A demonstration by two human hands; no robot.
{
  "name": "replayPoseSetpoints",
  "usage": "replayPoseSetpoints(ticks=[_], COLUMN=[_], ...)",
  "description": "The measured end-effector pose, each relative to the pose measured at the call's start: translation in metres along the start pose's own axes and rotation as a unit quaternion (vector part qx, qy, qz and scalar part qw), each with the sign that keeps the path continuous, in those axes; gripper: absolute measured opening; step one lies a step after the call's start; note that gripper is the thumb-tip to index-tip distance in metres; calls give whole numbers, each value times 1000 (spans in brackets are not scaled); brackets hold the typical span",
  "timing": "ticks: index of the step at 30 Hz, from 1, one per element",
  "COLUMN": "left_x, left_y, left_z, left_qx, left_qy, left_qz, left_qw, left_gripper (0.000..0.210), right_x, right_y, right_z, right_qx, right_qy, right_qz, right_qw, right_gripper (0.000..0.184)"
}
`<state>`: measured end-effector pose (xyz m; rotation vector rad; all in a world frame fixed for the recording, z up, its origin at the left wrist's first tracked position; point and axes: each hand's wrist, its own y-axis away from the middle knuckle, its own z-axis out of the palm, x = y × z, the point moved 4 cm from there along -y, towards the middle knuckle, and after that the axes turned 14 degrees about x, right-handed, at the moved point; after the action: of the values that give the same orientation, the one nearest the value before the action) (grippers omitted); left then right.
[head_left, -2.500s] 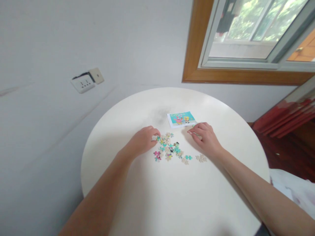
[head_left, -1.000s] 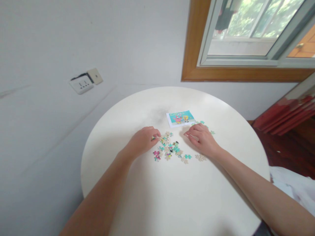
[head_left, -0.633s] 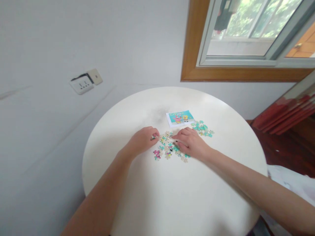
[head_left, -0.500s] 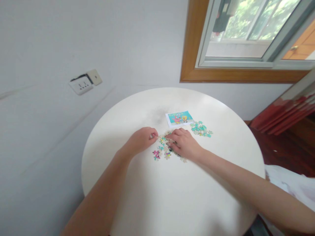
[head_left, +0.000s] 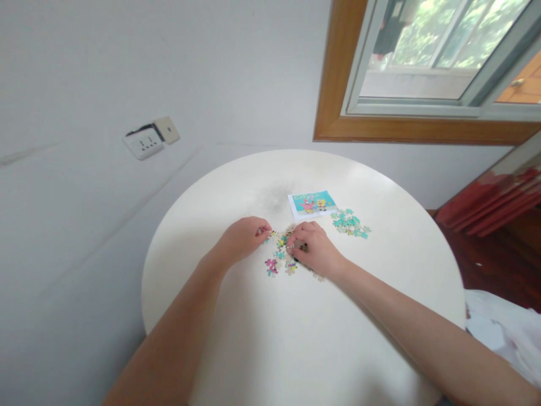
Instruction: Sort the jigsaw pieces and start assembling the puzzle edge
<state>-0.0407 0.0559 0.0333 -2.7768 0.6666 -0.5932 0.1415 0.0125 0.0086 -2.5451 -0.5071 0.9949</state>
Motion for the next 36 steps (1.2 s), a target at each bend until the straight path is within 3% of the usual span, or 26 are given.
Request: replayPoseSetpoints(ticks=[9,14,19,23,31,36], left_x=[-4,-3,0,3,7,6], left_y=[-1,1,6,7,6,5], left_z=[1,-4,-3,2,7,9], left_qx=[9,8,-4,2,-5,6], left_qy=[-5,-4,23,24,33,32], left_qz=[-1,10,57,95,83,86], left_qw=[1000,1000,998,995,996,996], left_gripper=[25,20,13,16,11,10], right_x=[4,5,4,3,0,0], right_y=[1,-2,-1,0,3,2], right_z=[-7,-21,-22,-21,-13,-15], right_qx=[31,71,29,20,-40,-29], right_qy=[-59,67,134,134,85,83], right_qz=[-53,-93,-138,-128,-162,-156], right_qw=[996,991,981,982,982,984], right_gripper=[10,15,19,27,39,33])
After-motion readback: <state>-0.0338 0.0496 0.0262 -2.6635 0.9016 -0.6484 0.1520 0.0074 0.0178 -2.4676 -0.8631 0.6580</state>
